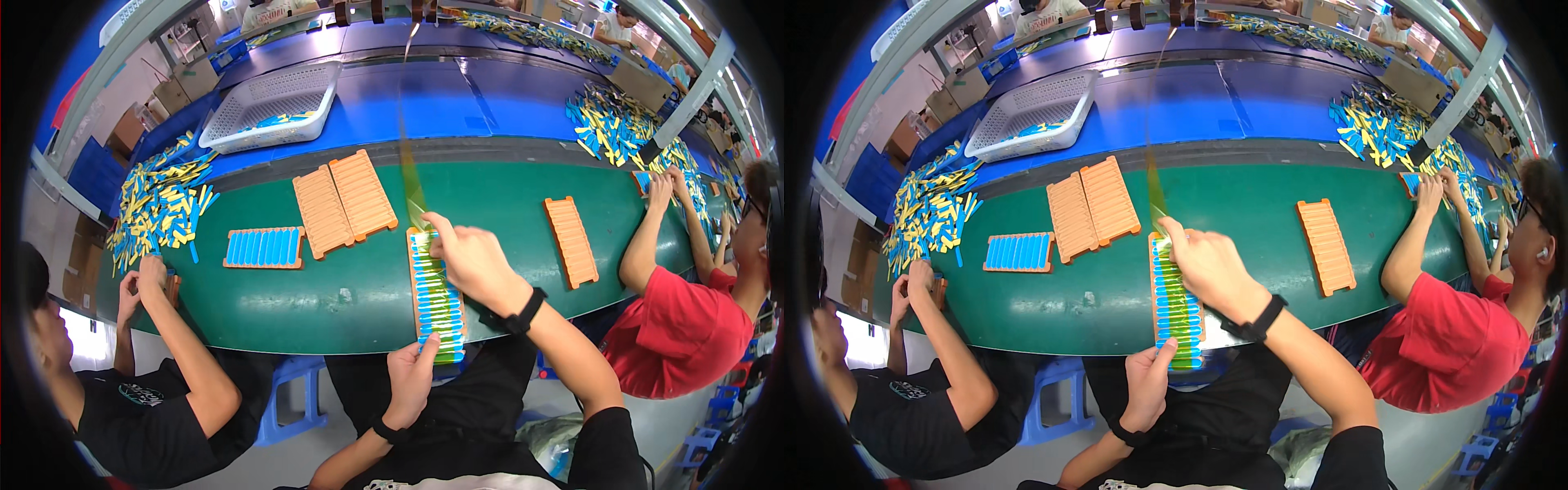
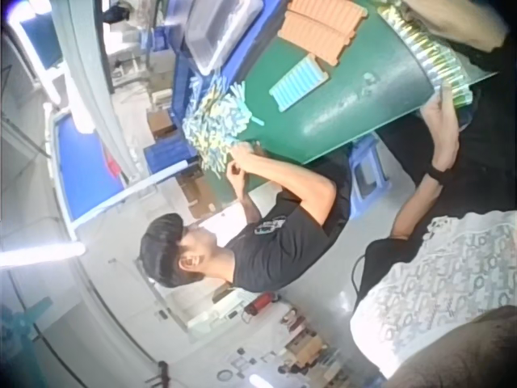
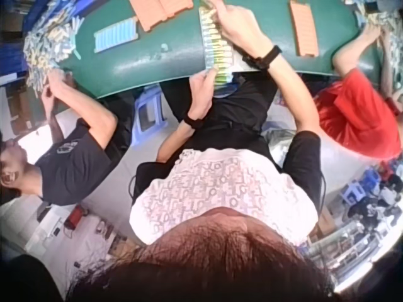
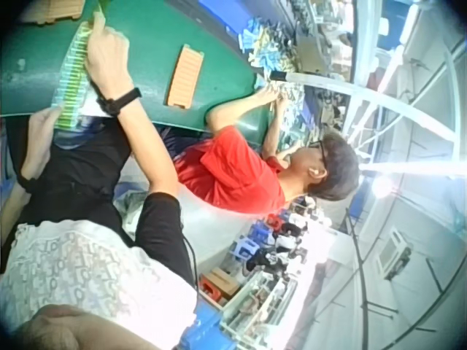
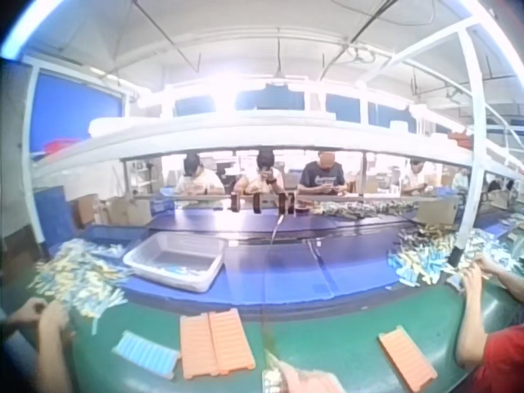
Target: Assembling small plastic parts into orange carrier trays and applying a long strip of adhesive tape.
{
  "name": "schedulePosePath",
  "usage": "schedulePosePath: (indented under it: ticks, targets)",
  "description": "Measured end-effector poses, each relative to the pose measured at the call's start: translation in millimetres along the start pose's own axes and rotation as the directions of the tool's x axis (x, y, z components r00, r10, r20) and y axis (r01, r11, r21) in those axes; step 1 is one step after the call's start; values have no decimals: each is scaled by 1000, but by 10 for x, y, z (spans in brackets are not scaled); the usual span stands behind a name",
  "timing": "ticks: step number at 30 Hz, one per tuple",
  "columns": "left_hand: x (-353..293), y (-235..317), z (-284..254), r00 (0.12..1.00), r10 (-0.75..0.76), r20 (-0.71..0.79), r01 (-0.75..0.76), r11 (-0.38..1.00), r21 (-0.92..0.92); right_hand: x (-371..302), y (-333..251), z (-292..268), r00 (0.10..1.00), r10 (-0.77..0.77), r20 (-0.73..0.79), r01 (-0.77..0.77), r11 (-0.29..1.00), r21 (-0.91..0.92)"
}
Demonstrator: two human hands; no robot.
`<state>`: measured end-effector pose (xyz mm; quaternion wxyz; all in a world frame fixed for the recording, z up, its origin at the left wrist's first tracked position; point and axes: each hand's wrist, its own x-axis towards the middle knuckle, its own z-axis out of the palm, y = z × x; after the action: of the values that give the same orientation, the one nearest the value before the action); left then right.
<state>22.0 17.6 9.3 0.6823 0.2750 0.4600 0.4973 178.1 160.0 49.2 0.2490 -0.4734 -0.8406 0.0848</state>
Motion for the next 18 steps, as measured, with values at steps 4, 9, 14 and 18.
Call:
schedulePosePath:
  ticks: [4, 9, 14, 18]
  targets:
    - [89, -47, -24, 999, 31, 43, -32, 999, 18, 317, 176, 3, 997, 78, -27, -77, 997, 31]
    - [77, -91, 4, 999, 36, 1, -36, 999, -15, 345, 190, -60, 972, 203, -115, -154, 928, 339]
    - [50, -10, 17, 999, 10, 36, -9, 1000, -6, 204, 25, -253, 984, 178, -1, -163, 900, 404]
    - [63, -34, 9, 999, 10, 38, -10, 1000, -5, 150, -2, -192, 995, 90, 40, -98, 934, 342]
